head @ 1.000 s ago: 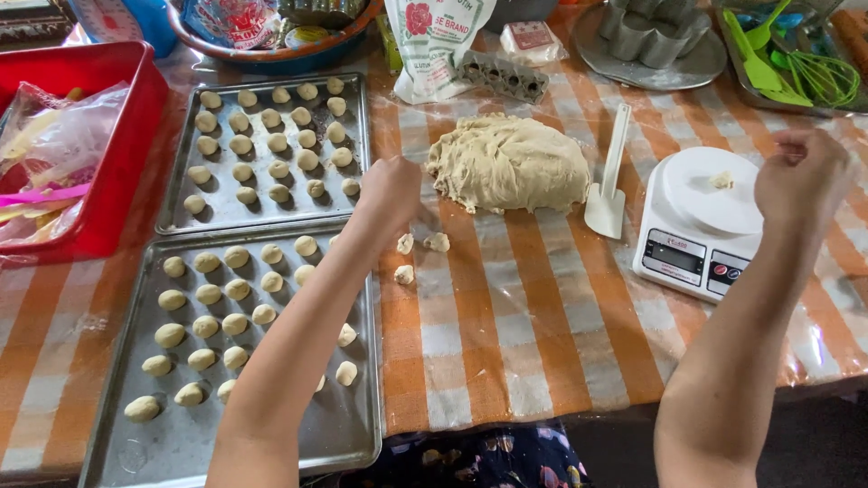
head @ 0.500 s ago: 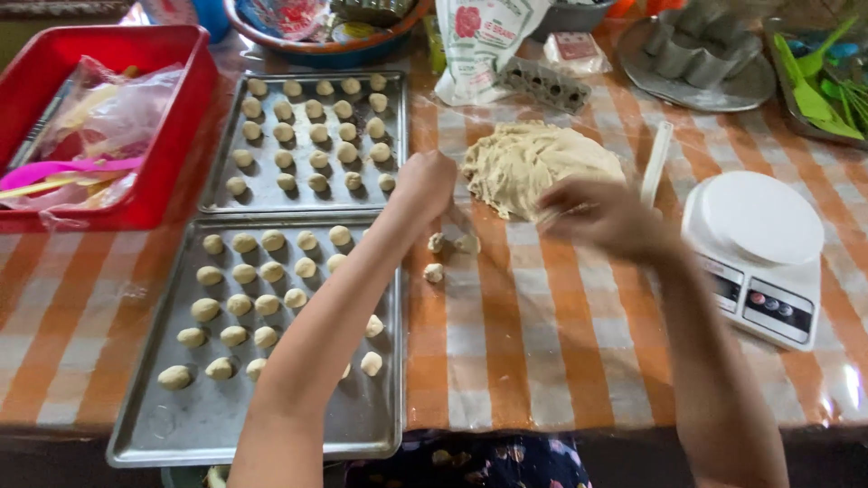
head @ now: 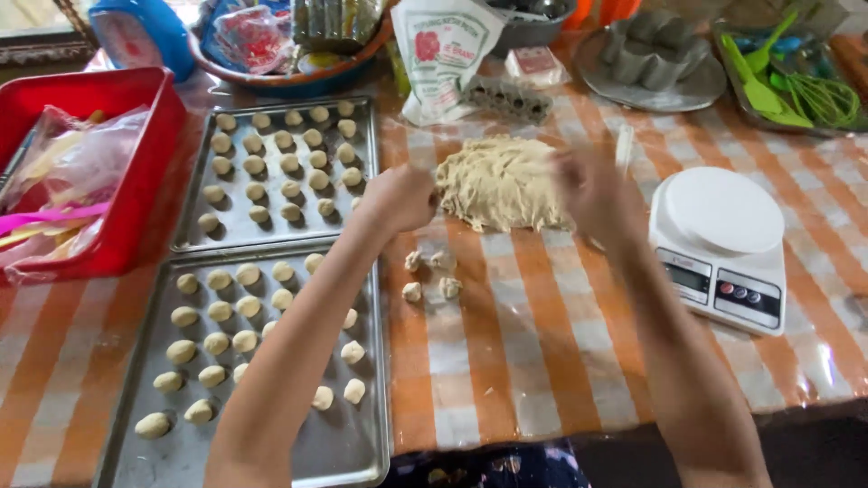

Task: The person is portioning a large mass of dough into small pieces, rolling them into balls, and arranging them on baking sheets.

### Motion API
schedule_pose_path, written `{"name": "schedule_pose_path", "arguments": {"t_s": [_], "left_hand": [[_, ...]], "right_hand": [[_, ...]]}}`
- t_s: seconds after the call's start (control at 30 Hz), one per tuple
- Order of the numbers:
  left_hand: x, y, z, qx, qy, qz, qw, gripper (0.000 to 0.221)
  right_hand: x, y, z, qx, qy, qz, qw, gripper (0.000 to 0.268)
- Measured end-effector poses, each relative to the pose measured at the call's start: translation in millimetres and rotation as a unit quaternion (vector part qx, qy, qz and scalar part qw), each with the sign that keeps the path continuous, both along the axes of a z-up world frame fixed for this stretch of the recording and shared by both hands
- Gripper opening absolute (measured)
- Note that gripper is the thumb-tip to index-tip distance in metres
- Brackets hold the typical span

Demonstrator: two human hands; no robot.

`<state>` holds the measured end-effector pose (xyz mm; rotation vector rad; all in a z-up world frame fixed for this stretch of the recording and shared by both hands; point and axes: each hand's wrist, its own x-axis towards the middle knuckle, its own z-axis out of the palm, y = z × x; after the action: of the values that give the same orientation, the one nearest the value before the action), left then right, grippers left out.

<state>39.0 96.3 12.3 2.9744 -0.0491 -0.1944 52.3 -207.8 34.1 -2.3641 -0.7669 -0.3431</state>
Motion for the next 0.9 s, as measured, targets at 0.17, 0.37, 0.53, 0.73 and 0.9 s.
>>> {"name": "schedule_pose_path", "arguments": {"t_s": [0.17,0.37,0.53,0.73,0.9], "left_hand": [[-67.4,-66.9,22.5,0.013,-0.156,-0.109,0.982,0.021],[-29.8,-98.9,-31.6,0.125,-0.26,-0.287,0.913,0.016],[-25.2,-108.8,-35.7,0.165,-0.28,-0.317,0.891,0.017],[-33.2,-93.1,13.4,-0.027,-0.207,-0.204,0.956,0.022],[2.7,-110.1,-67.0,0.114,-0.277,-0.129,0.945,0.026]], "right_hand": [[66.7,-76.6,-74.4,-0.26,0.053,-0.242,0.933,0.049],[17.8,-31.8,-25.7,-0.243,0.058,-0.238,0.938,0.043],[-45.9,1.4,59.3,-0.057,0.2,-0.224,0.952,0.058],[3.3,-42.7,3.7,0.066,-0.082,-0.187,0.977,0.024],[-12.1,-12.4,16.7,0.128,-0.109,-0.154,0.974,0.021]]}}
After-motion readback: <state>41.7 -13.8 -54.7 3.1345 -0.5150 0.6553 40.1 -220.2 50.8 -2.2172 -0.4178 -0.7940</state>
